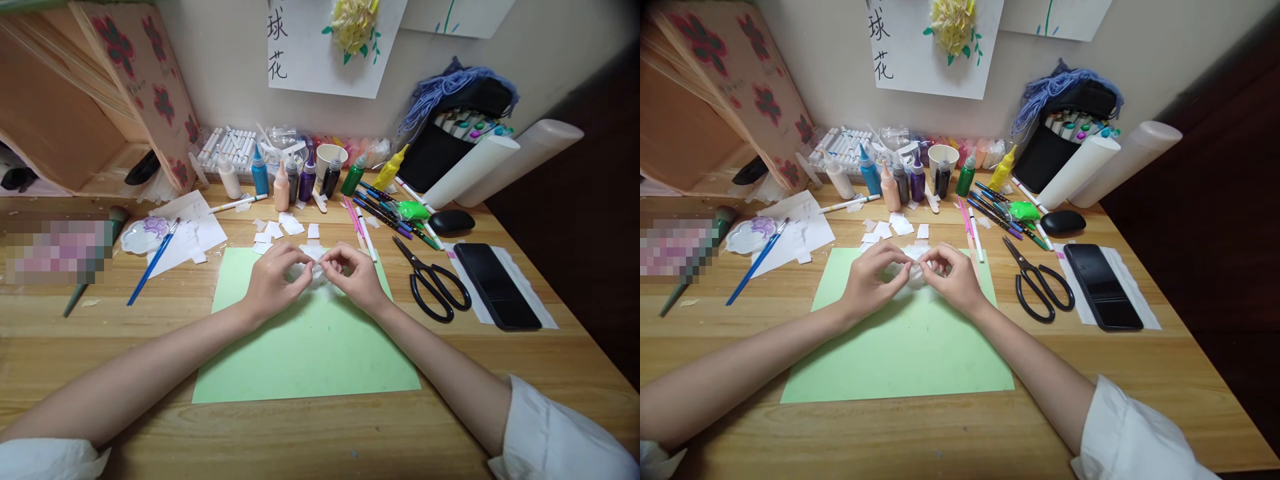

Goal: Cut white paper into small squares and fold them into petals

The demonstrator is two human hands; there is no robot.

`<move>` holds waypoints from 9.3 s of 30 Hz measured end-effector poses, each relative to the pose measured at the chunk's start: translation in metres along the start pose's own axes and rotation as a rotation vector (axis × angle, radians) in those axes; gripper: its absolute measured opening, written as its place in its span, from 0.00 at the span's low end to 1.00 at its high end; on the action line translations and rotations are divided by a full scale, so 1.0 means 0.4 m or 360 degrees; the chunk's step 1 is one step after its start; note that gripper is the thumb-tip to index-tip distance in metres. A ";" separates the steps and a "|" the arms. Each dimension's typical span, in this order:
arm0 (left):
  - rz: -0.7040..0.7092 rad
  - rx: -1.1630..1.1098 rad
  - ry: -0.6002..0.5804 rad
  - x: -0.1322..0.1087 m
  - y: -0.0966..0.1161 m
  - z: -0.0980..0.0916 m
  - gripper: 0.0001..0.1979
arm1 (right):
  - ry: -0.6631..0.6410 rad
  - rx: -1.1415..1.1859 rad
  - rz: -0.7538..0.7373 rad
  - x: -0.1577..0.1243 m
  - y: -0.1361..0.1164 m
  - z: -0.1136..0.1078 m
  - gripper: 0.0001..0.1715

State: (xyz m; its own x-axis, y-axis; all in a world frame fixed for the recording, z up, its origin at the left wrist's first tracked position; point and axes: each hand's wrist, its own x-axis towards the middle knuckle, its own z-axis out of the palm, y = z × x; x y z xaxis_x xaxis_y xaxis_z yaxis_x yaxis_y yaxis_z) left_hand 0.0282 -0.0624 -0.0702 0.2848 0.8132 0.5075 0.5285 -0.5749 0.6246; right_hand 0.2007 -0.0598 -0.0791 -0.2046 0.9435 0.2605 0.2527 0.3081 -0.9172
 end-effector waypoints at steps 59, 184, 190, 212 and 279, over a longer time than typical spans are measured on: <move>-0.0310 -0.0636 -0.0177 0.024 -0.008 -0.014 0.06 | 0.0296 -0.0528 -0.0699 -0.015 -0.013 0.004 0.16; -0.0249 -0.0417 -0.0141 0.013 -0.002 -0.007 0.03 | 0.0229 -0.0517 -0.0539 -0.010 -0.021 0.006 0.04; -0.0260 -0.0424 -0.0155 0.014 -0.001 -0.007 0.03 | 0.0231 -0.0522 -0.0507 -0.012 -0.020 0.004 0.03; -0.0264 -0.0464 -0.0170 0.013 -0.006 -0.008 0.04 | 0.0239 -0.0527 -0.0515 -0.010 -0.016 0.005 0.03; -0.0308 -0.0434 -0.0165 0.017 -0.001 -0.009 0.06 | 0.0242 -0.0577 -0.0517 -0.011 -0.017 0.006 0.04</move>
State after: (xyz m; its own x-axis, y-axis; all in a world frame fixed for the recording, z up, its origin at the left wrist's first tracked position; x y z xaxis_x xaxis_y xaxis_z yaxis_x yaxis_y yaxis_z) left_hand 0.0271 -0.0569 -0.0648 0.2877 0.9062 0.3100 0.3517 -0.4010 0.8459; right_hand 0.1976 -0.0662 -0.0749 -0.1939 0.7909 0.5804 0.5166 0.5853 -0.6249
